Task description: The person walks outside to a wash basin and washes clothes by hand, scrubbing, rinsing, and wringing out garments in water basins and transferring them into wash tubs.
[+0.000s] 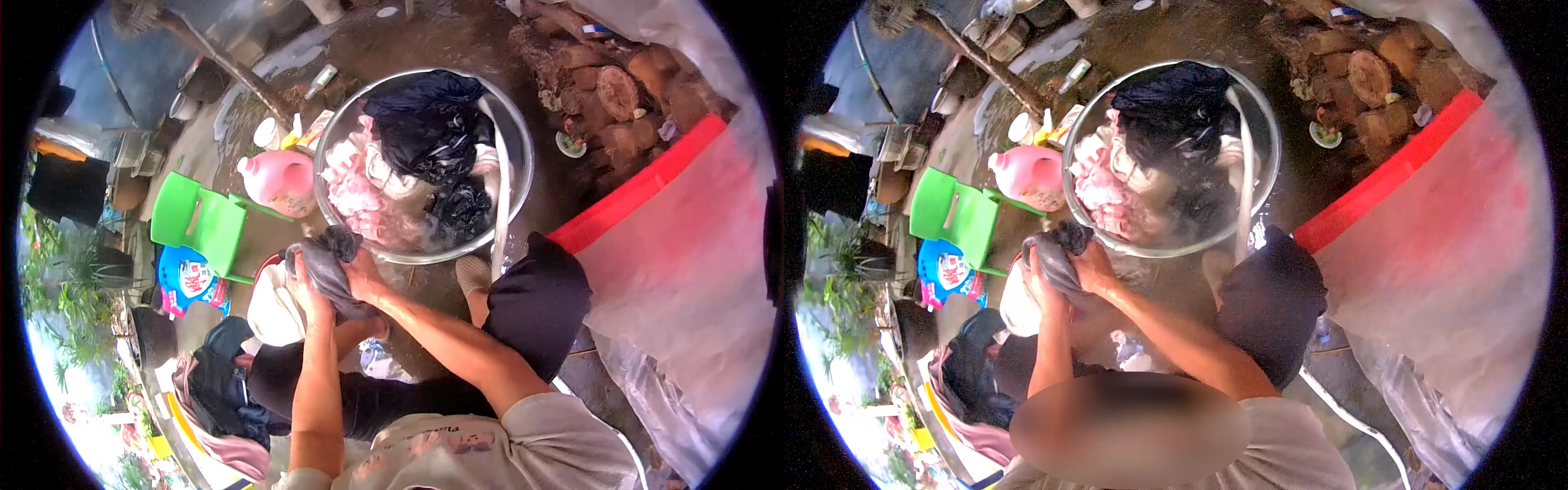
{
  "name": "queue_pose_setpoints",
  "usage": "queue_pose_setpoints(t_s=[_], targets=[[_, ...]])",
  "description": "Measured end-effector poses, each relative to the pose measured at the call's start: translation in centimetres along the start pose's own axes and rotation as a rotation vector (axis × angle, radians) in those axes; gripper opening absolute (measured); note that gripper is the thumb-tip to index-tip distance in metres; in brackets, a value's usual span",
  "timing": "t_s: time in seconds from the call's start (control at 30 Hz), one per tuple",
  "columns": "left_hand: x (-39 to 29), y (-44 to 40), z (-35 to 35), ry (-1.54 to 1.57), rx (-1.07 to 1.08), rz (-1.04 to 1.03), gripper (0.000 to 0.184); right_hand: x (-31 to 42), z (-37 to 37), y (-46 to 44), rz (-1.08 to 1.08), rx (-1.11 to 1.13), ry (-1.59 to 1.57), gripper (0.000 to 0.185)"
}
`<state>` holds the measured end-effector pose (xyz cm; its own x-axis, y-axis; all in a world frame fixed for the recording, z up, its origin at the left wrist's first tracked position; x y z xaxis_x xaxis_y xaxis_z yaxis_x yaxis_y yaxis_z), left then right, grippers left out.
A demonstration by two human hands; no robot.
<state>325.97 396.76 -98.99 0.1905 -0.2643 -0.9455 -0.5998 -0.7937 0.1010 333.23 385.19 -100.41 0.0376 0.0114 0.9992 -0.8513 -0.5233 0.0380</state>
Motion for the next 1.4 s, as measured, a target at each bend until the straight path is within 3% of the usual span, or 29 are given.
queue_pose_setpoints(t_s=[0.07, 0.17, 0.2, 0.27, 0.33, 0.37, 0.43, 0.53, 0.57, 0.63, 0.7, 0.77, 0.83, 0.87, 0.9, 0.97, 1.07, 1.17, 1.27, 1.33, 1.37, 1.4], targets=[[1.6, -1.0, 1.8, 0.186, -0.044, 0.114, 0.044, 1.2, 0.1, 0.6, 0.034, -0.075, 0.130, 0.037], [2.8, -0.5, 0.9, 0.460, 0.228, 0.423, 0.046, 1.9, 0.1, 0.7, 0.010, 0.107, 0.415, 0.049], [3.0, -0.4, 1.1, 0.394, 0.131, 0.491, 0.035, 1.6, 0.3, 0.5, 0.003, 0.142, 0.454, 0.053], [3.1, -1.2, 0.9, 0.191, 0.033, 0.488, 0.034, 1.1, 1.8, -0.7, -0.041, 0.193, 0.548, 0.062], [4.5, -3.6, 1.9, 0.088, 0.037, 0.508, 0.032, -1.9, 5.2, -2.4, -0.069, -0.090, 0.311, 0.072], [2.5, -3.2, 0.1, -0.018, 0.052, 0.428, 0.030, -2.1, 8.3, -2.2, -0.405, -0.009, 0.370, 0.068], [2.9, -6.0, -0.4, -0.129, 0.158, 0.177, 0.029, -5.9, 13.9, -4.3, -0.276, -0.333, 0.336, 0.060], [1.9, -6.7, -3.4, -0.210, 0.137, 0.219, 0.018, -5.7, 20.7, -4.3, -0.242, -0.663, 0.436, 0.055], [2.6, -7.0, -3.8, -0.176, 0.167, 0.237, 0.019, -4.4, 21.8, -4.0, -0.130, -0.654, 0.569, 0.046], [4.2, -7.8, -3.7, -0.114, 0.216, 0.271, 0.020, -5.6, 23.3, -3.6, -0.207, -0.629, 0.830, 0.035], [6.9, -7.7, -2.6, -0.138, 0.095, 0.276, 0.021, -6.5, 23.7, -2.7, -0.324, -0.613, 0.883, 0.030], [11.4, -8.0, -1.8, -0.260, 0.439, -0.138, 0.019, -7.6, 22.3, -2.2, -0.311, -0.570, 1.074, 0.033], [12.6, -5.0, -3.7, -0.812, 0.582, -0.178, 0.029, -7.0, 19.5, -2.1, -0.248, -0.479, 1.093, 0.040], [13.5, -4.1, -4.9, -0.954, 0.666, -0.270, 0.037, -8.9, 18.2, -2.9, -0.159, -0.376, 1.092, 0.052], [14.3, -3.5, -6.2, -1.097, 0.750, -0.363, 0.044, -10.8, 17.0, -3.4, -0.253, -0.255, 1.060, 0.058], [17.0, -3.3, -7.7, -1.318, 0.856, -0.292, 0.067, -14.1, 15.0, -4.0, -0.393, 0.040, 1.166, 0.071], [19.9, -3.0, -9.4, -1.502, 0.945, -0.248, 0.075, -17.0, 13.8, -4.5, -0.553, 0.234, 1.316, 0.089], [23.3, -3.7, -9.5, -1.663, 1.043, 0.015, 0.066, -19.8, 14.3, -5.3, -0.657, 0.293, 1.301, 0.079], [29.0, -4.9, -8.0, -1.850, 1.058, 0.040, 0.056, -21.9, 14.5, -6.1, -0.656, 0.477, 1.410, 0.063], [30.7, -4.7, -8.2, -1.794, 1.076, 0.126, 0.051, -24.7, 15.2, -5.9, -0.677, 0.520, 1.359, 0.052], [30.8, -5.1, -7.9, -1.778, 1.057, 0.179, 0.050, -22.4, 14.9, -5.8, -0.630, 0.537, 1.399, 0.053], [30.0, -5.3, -8.4, -1.685, 1.078, 0.195, 0.054, -18.1, 14.8, -6.4, -0.831, 0.522, 1.235, 0.059]])
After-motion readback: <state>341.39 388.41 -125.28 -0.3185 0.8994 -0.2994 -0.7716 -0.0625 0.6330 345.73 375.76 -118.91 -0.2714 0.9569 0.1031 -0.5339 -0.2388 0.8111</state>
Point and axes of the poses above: each hand's wrist, its own y-axis away from the middle knuckle, its own z-axis out of the back of the hand, x = y × z, the point moved 6 cm from there along -y, towards the middle knuckle, and after that the axes turned 13 degrees about y, right-handed, at the moved point
